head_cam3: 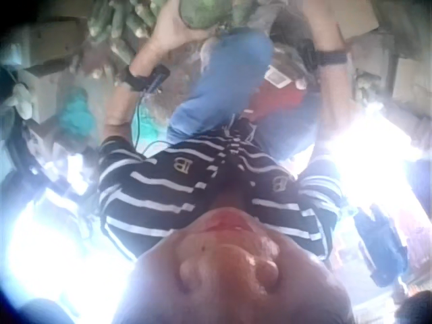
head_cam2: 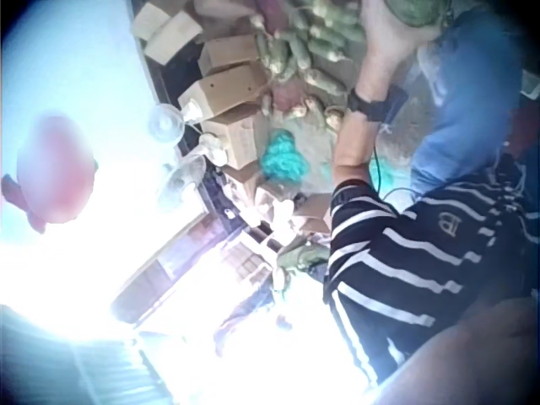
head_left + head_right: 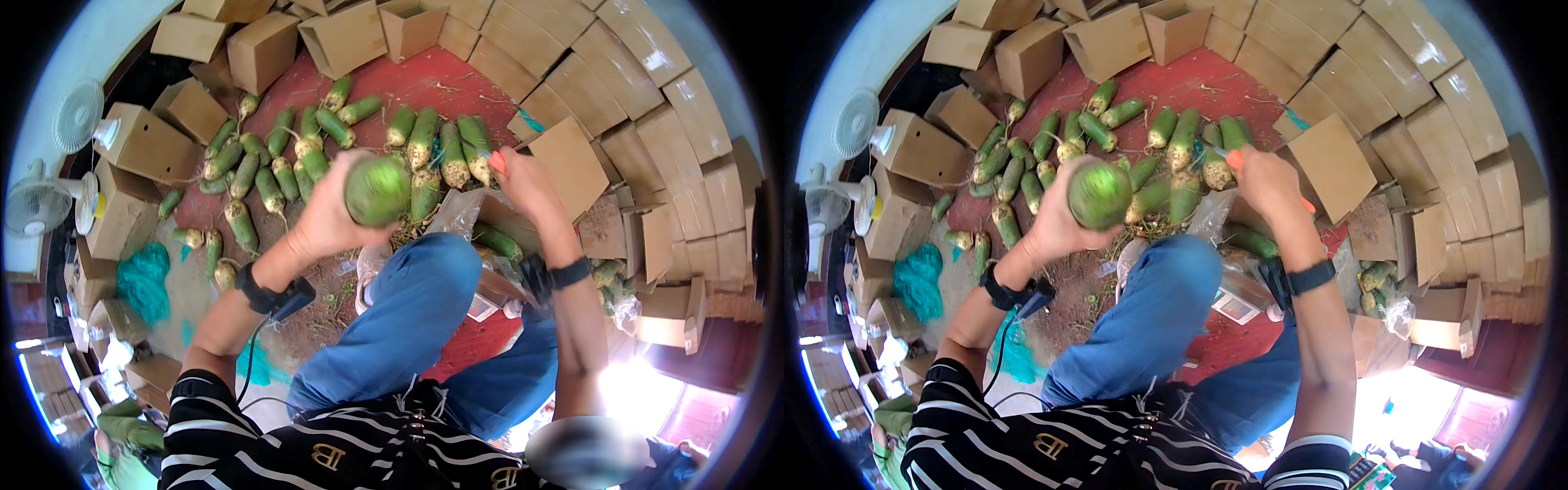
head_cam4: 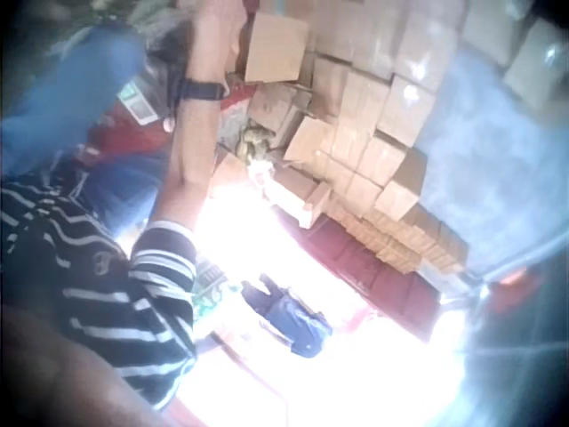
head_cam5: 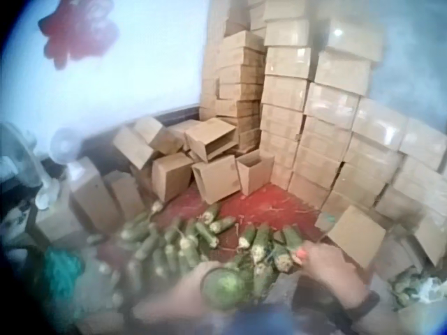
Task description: The person is sitting on the floor, trimming the ends of green daikon radishes with a knife, placing them into a plastic bag, and then sealing a cardboard box with tape.
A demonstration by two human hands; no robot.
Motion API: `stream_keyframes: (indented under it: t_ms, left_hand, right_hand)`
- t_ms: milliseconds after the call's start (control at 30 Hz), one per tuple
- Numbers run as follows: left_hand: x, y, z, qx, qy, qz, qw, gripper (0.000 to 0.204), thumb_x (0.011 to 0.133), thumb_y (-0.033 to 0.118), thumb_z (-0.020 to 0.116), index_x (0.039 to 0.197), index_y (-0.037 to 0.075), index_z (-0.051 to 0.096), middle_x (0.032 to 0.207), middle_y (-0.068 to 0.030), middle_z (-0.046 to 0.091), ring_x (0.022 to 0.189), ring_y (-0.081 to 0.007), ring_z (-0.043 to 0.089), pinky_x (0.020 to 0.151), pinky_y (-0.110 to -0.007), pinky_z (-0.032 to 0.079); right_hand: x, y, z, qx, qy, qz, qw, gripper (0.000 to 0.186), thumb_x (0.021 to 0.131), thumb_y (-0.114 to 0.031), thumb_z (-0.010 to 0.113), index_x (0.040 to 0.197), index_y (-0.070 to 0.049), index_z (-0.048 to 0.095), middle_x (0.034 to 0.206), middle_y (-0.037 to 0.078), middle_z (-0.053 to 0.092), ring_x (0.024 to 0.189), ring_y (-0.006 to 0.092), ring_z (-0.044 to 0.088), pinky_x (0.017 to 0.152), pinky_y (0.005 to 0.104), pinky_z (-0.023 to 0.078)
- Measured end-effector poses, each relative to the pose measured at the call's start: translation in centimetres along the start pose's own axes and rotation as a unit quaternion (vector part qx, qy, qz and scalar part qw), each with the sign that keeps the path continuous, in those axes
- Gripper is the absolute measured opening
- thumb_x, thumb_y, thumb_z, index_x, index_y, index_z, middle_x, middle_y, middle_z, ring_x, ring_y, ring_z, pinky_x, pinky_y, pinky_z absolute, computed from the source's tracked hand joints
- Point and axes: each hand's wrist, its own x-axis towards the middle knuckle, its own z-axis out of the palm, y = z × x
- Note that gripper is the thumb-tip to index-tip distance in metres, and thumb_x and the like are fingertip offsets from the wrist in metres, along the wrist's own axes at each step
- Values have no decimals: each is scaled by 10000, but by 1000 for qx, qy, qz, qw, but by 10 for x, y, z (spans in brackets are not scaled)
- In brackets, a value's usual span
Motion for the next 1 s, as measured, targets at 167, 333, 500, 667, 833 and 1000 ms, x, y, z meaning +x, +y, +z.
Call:
stream_keyframes:
  t_ms: [167,333,500,667,833,1000]
  left_hand:
    - [13,-12,-20,40,127,-59,989,768,546,255,813,1159,34,408,1038,-109,531,925,-202,558,861,-325,446]
    - [48,-3,-40,-221,338,-15,915,371,776,93,675,1103,15,517,1001,-82,588,849,-160,587,741,-288,497]
    - [90,62,24,-195,250,98,943,362,769,116,694,1081,4,550,984,-80,608,849,-164,598,757,-304,497]
    - [98,101,147,-1,-10,208,978,767,537,244,842,1145,27,428,1039,-113,528,958,-230,560,838,-340,464]
    - [88,81,258,-21,-285,232,930,766,562,216,800,1187,9,410,1063,-176,511,1019,-323,524,894,-373,420]
    - [87,31,311,83,-399,236,882,716,568,224,771,1146,7,409,1061,-220,516,995,-385,515,855,-409,431]
  right_hand:
    - [-51,42,9,28,-21,72,997,220,841,-264,520,922,-62,549,804,202,625,791,392,595,662,483,465]
    - [-108,117,30,78,110,218,967,300,854,-350,517,922,-59,541,808,213,622,803,407,589,659,484,455]
    - [-158,163,76,94,61,343,932,447,805,-443,577,940,-23,504,821,247,613,808,416,595,679,468,460]
    - [-175,172,118,181,35,357,916,471,771,-426,625,932,-2,498,833,241,617,827,393,605,706,454,460]
    - [-178,214,163,451,-2,320,833,387,765,-347,654,886,3,539,761,176,620,735,303,625,653,403,469]
    - [-174,193,147,576,54,312,754,216,829,-236,611,842,-28,551,552,38,508,428,135,494,401,293,387]
